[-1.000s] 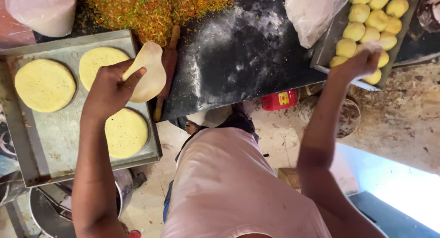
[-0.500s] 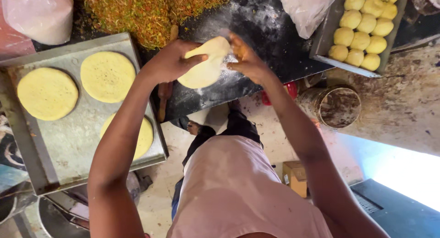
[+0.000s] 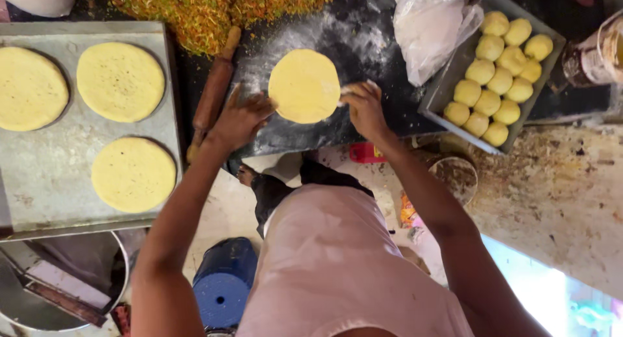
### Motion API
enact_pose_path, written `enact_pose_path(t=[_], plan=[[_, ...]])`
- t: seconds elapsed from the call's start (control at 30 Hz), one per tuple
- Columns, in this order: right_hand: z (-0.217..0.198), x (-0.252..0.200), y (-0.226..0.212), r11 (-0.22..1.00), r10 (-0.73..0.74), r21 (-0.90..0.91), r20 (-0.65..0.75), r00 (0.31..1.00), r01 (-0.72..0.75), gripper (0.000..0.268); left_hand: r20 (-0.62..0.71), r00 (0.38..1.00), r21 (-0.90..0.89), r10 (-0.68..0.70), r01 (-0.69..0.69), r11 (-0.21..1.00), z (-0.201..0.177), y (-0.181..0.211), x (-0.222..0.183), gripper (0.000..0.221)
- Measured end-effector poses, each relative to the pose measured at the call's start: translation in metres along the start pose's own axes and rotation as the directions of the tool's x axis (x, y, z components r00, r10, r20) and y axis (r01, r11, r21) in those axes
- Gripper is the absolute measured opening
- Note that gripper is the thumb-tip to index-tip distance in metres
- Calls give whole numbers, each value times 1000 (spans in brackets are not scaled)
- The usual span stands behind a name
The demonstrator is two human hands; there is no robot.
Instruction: The person flattens a piece of dough by hand and with a rolling pin, places a portion of vegetable filling in the center, folds the dough over the filling to enclose it, and rolls it into a ball.
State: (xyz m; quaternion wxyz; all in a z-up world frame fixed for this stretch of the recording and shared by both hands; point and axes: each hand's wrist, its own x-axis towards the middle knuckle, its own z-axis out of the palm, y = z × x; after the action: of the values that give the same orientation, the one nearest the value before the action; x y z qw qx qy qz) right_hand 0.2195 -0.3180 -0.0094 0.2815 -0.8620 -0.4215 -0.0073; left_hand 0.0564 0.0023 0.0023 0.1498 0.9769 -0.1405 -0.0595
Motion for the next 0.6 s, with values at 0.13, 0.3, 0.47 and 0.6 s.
enact_pose_path(t=[0.13,0.3,0.47,0.6], plan=[[17,-15,-14,992,-127,22,108,986,125,39,-277,961,42,16,-4,999,37,10,8,44],[12,-3,-59,907,-382,-50,320,867,419,78,-184,982,57,-50,62,996,38,19,17,35],[20,62,-28,991,-131,79,376,917,109,58,-344,922,-187,-176,117,975,32,22,5,40],[68,153,23,903,-377,-199,55,925,380,63,-512,782,-305,-356,222,926,21,11,35,38]])
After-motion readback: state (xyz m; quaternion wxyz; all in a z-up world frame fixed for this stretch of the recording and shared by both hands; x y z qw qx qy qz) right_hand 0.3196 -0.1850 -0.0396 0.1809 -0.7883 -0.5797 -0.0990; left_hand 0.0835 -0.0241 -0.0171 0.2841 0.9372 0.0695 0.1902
